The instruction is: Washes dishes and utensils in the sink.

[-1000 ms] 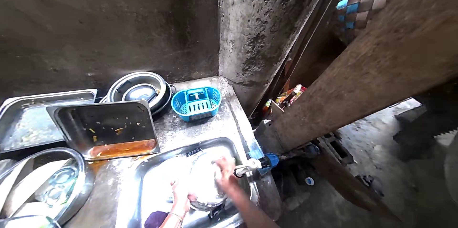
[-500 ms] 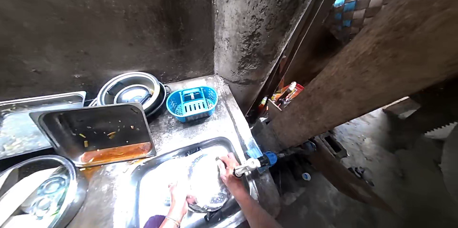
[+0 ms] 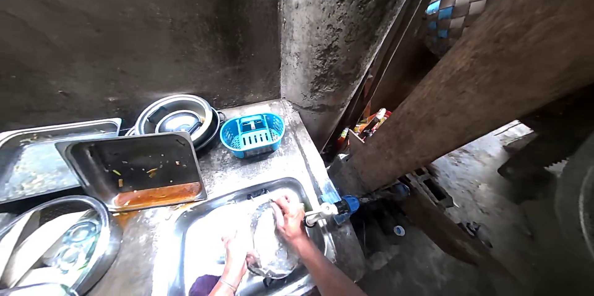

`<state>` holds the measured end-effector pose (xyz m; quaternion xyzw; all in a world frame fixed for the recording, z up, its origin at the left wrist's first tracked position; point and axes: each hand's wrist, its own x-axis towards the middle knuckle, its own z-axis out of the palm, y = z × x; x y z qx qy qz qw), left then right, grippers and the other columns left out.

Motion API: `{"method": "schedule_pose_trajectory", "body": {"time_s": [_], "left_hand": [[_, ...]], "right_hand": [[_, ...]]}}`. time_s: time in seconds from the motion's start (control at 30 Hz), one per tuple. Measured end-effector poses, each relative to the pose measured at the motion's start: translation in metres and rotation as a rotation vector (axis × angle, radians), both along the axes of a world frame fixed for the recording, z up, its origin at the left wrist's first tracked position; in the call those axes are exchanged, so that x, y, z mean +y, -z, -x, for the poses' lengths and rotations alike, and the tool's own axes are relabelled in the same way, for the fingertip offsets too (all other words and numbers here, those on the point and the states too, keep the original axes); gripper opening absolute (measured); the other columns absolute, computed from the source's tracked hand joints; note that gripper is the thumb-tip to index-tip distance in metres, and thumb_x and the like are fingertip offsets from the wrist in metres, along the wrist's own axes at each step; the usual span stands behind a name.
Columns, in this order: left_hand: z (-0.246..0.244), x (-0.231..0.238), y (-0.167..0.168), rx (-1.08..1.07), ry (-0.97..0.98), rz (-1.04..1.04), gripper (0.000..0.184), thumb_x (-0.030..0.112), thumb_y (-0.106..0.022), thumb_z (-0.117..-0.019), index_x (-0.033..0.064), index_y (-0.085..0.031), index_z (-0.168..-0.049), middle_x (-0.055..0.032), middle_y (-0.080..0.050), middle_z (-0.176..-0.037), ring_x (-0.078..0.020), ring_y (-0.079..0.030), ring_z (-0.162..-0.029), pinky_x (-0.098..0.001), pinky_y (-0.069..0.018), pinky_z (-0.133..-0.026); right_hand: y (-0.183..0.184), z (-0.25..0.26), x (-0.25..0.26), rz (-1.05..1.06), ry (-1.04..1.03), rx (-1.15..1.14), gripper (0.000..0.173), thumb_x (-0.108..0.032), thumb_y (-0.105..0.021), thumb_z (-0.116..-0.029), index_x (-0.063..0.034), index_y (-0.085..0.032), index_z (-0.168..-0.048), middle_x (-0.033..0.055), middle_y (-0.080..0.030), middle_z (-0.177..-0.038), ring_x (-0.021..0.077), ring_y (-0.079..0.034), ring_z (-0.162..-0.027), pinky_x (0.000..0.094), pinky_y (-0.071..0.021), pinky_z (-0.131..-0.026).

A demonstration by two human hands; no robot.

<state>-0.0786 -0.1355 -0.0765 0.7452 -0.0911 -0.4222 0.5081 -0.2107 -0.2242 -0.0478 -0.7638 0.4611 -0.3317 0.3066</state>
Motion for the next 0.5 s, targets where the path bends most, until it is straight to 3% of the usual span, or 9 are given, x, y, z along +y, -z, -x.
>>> {"method": "schedule_pose_trajectory", "body": {"time_s": [0.07, 0.13, 0.17, 0.2, 0.27, 0.33, 0.37, 0.43, 0.5], "left_hand": [[-0.001, 0.000, 0.002, 0.002, -0.024, 0.039, 0.031, 0.018, -0.051, -0.1064, -0.0050, -0.052, -0.127, -0.0153, -0.058, -0.095, -0.0192, -0.056, -0.075, -0.0381, -0.0510, -0.067], [-0.001, 0.001, 0.006, 0.019, -0.043, 0.131, 0.021, 0.018, -0.050, -0.1024, 0.0008, -0.058, -0.111, -0.0063, -0.063, -0.081, -0.0119, -0.062, -0.068, -0.0315, -0.0551, -0.063], [-0.002, 0.001, 0.008, 0.001, -0.049, 0.136, 0.021, 0.019, -0.051, -0.1035, 0.0011, -0.060, -0.110, -0.0074, -0.066, -0.082, -0.0124, -0.063, -0.068, -0.0317, -0.0557, -0.063], [-0.005, 0.005, 0.009, 0.002, -0.025, 0.108, 0.030, 0.021, -0.050, -0.1067, -0.0025, -0.057, -0.123, -0.0136, -0.064, -0.096, -0.0177, -0.061, -0.080, -0.0372, -0.0546, -0.073], [-0.008, 0.015, 0.015, -0.018, -0.015, 0.048, 0.035, 0.021, -0.043, -0.1089, -0.0044, -0.050, -0.132, -0.0180, -0.057, -0.106, -0.0220, -0.057, -0.086, -0.0410, -0.0512, -0.075], [-0.008, 0.016, 0.005, -0.020, -0.022, 0.019, 0.031, 0.020, -0.042, -0.1086, -0.0038, -0.050, -0.127, -0.0160, -0.056, -0.101, -0.0200, -0.055, -0.081, -0.0384, -0.0508, -0.070], [-0.005, 0.015, -0.013, -0.008, 0.009, -0.001, 0.033, 0.019, -0.039, -0.1101, -0.0057, -0.049, -0.130, -0.0171, -0.054, -0.103, -0.0201, -0.053, -0.082, -0.0379, -0.0505, -0.074], [-0.002, 0.019, -0.027, -0.005, 0.053, -0.026, 0.036, 0.018, -0.036, -0.1113, -0.0069, -0.046, -0.135, -0.0180, -0.053, -0.106, -0.0198, -0.051, -0.084, -0.0367, -0.0495, -0.077], [-0.005, 0.020, 0.002, -0.033, 0.006, 0.023, 0.032, 0.020, -0.040, -0.1093, -0.0050, -0.051, -0.126, -0.0168, -0.056, -0.101, -0.0210, -0.055, -0.082, -0.0395, -0.0506, -0.072]], "right_hand": [[-0.017, -0.005, 0.023, -0.065, -0.115, 0.116, 0.026, -0.018, -0.062, -0.0969, -0.0112, -0.077, -0.116, 0.0153, -0.071, -0.121, 0.0308, -0.069, -0.111, 0.0493, -0.0561, -0.096], [-0.008, -0.013, 0.051, 0.148, -0.146, 0.059, 0.019, -0.020, -0.067, -0.0907, -0.0170, -0.080, -0.105, 0.0081, -0.074, -0.106, 0.0236, -0.073, -0.093, 0.0423, -0.0618, -0.076], [-0.004, -0.011, 0.051, 0.164, -0.115, 0.032, 0.019, -0.019, -0.067, -0.0903, -0.0159, -0.080, -0.104, 0.0081, -0.075, -0.105, 0.0235, -0.073, -0.092, 0.0424, -0.0619, -0.077], [-0.001, -0.003, 0.043, 0.086, -0.040, 0.021, 0.019, -0.017, -0.067, -0.0920, -0.0118, -0.079, -0.106, 0.0106, -0.074, -0.109, 0.0261, -0.073, -0.098, 0.0450, -0.0615, -0.084], [0.016, 0.020, 0.023, -0.245, 0.217, -0.022, 0.026, -0.020, -0.062, -0.0988, -0.0034, -0.075, -0.115, 0.0150, -0.071, -0.119, 0.0262, -0.066, -0.116, 0.0448, -0.0508, -0.105], [0.029, 0.032, 0.015, -0.394, 0.451, -0.020, 0.028, -0.025, -0.066, -0.0975, -0.0058, -0.073, -0.117, 0.0117, -0.074, -0.116, 0.0203, -0.068, -0.115, 0.0404, -0.0514, -0.105], [0.021, 0.030, 0.020, -0.384, 0.454, 0.006, 0.029, -0.024, -0.065, -0.0980, -0.0047, -0.073, -0.119, 0.0139, -0.073, -0.118, 0.0238, -0.068, -0.115, 0.0435, -0.0514, -0.105], [0.009, 0.012, 0.045, -0.169, 0.307, -0.041, 0.022, -0.016, -0.067, -0.0945, -0.0004, -0.076, -0.107, 0.0184, -0.074, -0.109, 0.0311, -0.072, -0.103, 0.0494, -0.0583, -0.092], [0.010, 0.001, 0.056, -0.017, 0.193, -0.065, 0.017, -0.018, -0.067, -0.0920, -0.0061, -0.078, -0.097, 0.0136, -0.072, -0.102, 0.0260, -0.073, -0.091, 0.0434, -0.0623, -0.078]]}}
